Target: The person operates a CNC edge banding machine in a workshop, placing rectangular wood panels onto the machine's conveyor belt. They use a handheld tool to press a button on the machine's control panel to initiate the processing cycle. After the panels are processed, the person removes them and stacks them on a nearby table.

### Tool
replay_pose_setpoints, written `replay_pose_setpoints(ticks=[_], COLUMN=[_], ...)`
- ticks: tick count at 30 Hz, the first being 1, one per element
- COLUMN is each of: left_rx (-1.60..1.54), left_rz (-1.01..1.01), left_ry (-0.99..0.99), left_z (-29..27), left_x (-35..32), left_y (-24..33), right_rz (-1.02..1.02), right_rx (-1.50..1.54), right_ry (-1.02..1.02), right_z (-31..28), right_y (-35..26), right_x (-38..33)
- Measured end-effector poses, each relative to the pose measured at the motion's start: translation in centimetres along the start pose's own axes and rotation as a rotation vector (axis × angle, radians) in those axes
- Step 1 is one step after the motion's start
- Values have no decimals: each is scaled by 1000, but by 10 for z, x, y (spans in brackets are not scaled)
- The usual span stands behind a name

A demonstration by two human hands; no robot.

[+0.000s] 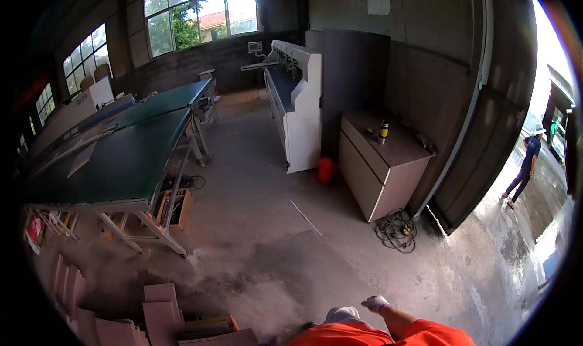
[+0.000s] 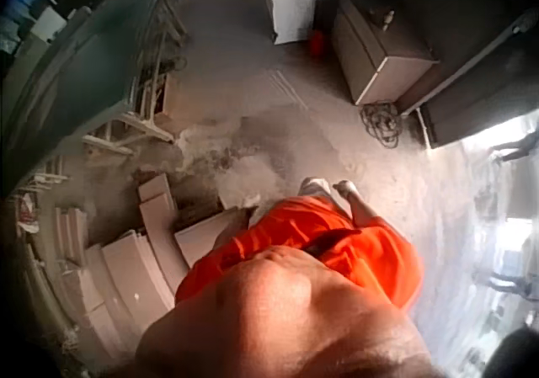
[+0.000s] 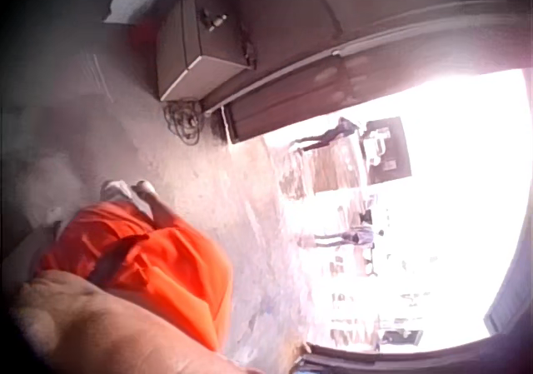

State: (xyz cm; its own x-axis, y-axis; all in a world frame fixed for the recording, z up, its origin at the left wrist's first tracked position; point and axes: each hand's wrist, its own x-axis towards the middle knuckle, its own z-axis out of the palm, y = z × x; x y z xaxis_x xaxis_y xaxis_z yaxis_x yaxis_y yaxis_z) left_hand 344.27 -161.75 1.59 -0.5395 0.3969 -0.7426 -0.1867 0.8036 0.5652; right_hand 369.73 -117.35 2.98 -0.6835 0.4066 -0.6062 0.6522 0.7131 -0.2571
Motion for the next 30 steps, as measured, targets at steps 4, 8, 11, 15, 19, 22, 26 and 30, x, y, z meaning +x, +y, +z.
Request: replay_pose_setpoints(ticks=[4, 8, 11, 15, 19, 22, 26, 30], left_rx=[-473, -106, 19, 156, 172, 134, 229, 575], left_rz=[336, 389, 224, -215, -510, -626, -519, -244], left_ry=[250, 399, 539, 277, 46, 63, 77, 207], left_z=[-112, -279, -347, -356, -406, -470, -623, -809], left_x=[164, 260, 307, 299, 328, 377, 540, 744], left_y=[115, 310, 269, 192, 183, 198, 280, 422], right_rz=[-177, -6, 39, 236, 42, -96, -354, -207], right_rx=[-161, -102, -80, 18, 499, 629, 233, 566], right_ry=[-321, -311, -290, -176, 142, 110, 240, 96], right_z=[-41, -123, -207, -285, -420, -531, -611, -651], right_y=[-65, -71, -94, -98, -218, -369, -455, -517], right_x=[93, 192, 327, 572, 780, 886, 1008, 1040])
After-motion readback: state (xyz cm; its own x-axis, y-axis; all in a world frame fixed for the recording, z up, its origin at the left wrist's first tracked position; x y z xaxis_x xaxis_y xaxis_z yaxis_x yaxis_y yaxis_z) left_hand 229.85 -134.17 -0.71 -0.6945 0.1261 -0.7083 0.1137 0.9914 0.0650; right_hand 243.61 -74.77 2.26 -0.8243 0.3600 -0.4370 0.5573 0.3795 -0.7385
